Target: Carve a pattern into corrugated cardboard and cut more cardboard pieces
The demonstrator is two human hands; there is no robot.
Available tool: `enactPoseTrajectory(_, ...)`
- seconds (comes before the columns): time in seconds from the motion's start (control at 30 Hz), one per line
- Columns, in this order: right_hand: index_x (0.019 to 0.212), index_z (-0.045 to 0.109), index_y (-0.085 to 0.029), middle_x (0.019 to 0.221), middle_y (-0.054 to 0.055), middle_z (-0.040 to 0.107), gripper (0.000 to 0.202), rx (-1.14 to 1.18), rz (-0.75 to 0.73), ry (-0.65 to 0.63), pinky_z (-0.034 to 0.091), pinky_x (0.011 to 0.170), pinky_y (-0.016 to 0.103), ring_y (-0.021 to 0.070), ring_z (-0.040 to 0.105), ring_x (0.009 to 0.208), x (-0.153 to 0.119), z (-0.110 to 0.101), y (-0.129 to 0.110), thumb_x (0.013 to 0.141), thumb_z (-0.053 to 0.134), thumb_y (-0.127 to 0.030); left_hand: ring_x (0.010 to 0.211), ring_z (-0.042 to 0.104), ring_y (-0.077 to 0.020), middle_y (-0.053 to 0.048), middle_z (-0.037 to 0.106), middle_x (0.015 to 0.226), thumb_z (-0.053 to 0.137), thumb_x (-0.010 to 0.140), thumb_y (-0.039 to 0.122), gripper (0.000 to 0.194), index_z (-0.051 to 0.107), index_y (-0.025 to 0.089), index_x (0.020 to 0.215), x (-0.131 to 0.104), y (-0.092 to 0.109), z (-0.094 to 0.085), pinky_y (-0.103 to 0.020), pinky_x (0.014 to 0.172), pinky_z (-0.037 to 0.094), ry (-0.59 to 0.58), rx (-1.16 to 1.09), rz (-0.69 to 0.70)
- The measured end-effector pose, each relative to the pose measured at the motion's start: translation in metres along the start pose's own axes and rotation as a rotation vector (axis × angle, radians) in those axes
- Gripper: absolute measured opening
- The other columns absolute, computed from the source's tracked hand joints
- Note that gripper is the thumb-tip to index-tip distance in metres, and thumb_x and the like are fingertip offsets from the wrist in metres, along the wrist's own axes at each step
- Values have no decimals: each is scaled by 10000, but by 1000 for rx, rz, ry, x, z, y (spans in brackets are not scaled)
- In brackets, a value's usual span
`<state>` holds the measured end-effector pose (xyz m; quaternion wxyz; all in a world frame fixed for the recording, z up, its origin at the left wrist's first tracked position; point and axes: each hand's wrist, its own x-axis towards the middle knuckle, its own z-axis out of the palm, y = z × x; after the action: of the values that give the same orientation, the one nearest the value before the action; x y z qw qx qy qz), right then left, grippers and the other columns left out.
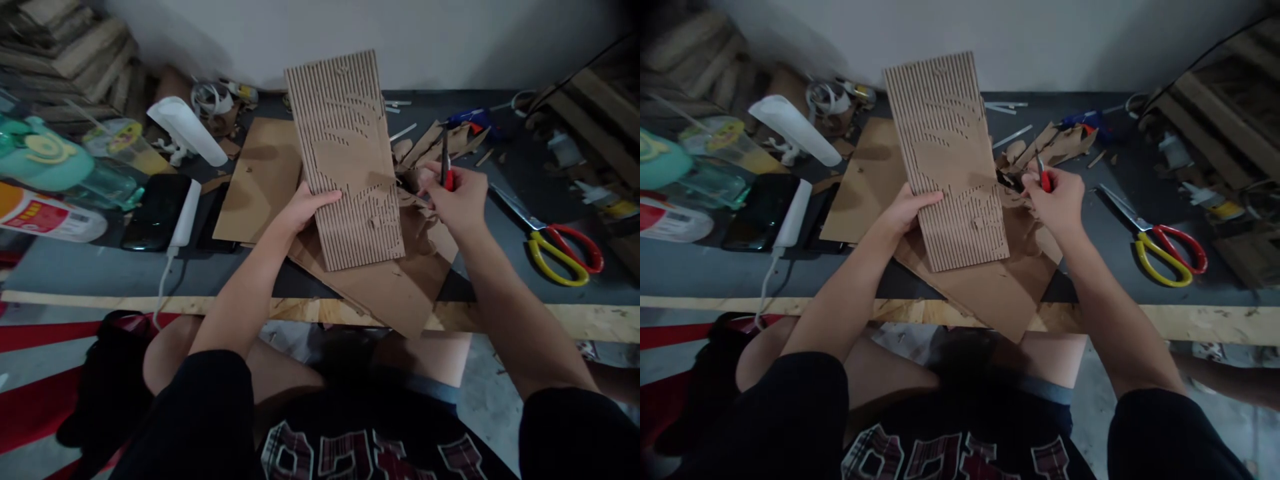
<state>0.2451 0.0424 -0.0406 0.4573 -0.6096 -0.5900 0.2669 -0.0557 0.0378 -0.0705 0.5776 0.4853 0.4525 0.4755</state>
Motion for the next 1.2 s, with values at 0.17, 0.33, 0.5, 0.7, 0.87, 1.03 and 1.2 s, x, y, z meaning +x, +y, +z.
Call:
enactPoseTrajectory(0.17,878,751,-197,644,36,626,595,-163,-267,-45,431,574,329,173,583,582,-16,-2,-16,842,624,-777,1240,668,-412,-162,697,1271,893,541,611,798,585,196,1150,1,-3,-6,-574,1060,557,-17,30,69)
enactPoseTrajectory(0.33,816,741,-192,578,15,546,733,-327,-328,-196,341,567,300,153,508,564,-22,-4,-23,815,511,-888,1267,658,-413,-149,718,1225,934,482,568,797,591,202,1101,-2,2,-9,-552,1083,552,-16,84,75)
enactPoseTrajectory(0.5,726,676,-200,585,-4,513,614,-289,-403,-331,328,588,283,122,418,556,-36,10,-31,771,628,-811,1248,676,-411,-117,780,1044,755,573,705,608,654,223,929,-13,14,-19,-549,1060,579,-33,-66,-27)
enactPoseTrajectory(0.7,755,665,-190,596,10,522,546,-310,-384,-383,322,588,288,129,422,560,-52,20,-39,842,605,-726,1282,657,-399,-120,776,1032,717,679,693,601,678,206,1029,-14,18,-23,-545,1065,569,-36,78,22)
enactPoseTrajectory(0.87,1146,718,-201,711,38,650,744,-387,-421,-458,362,619,293,181,561,622,-46,3,-43,875,464,-846,1273,658,-385,-128,705,1306,857,669,495,676,609,212,1230,3,16,-30,-572,1116,536,54,200,177)
enactPoseTrajectory(1.03,934,745,-219,688,80,663,687,-668,-346,-384,297,571,309,216,563,625,-28,-14,-39,924,366,-792,1257,665,-377,-113,705,1306,909,608,468,742,578,236,1229,17,3,-42,-563,1091,559,77,137,255)
enactPoseTrajectory(1.2,952,770,-232,721,91,692,619,-877,-321,-397,247,575,311,233,578,664,-26,-13,-36,898,432,-748,1241,675,-367,-119,715,1285,937,566,477,802,565,231,1232,23,-6,-40,-531,1082,559,21,95,257)
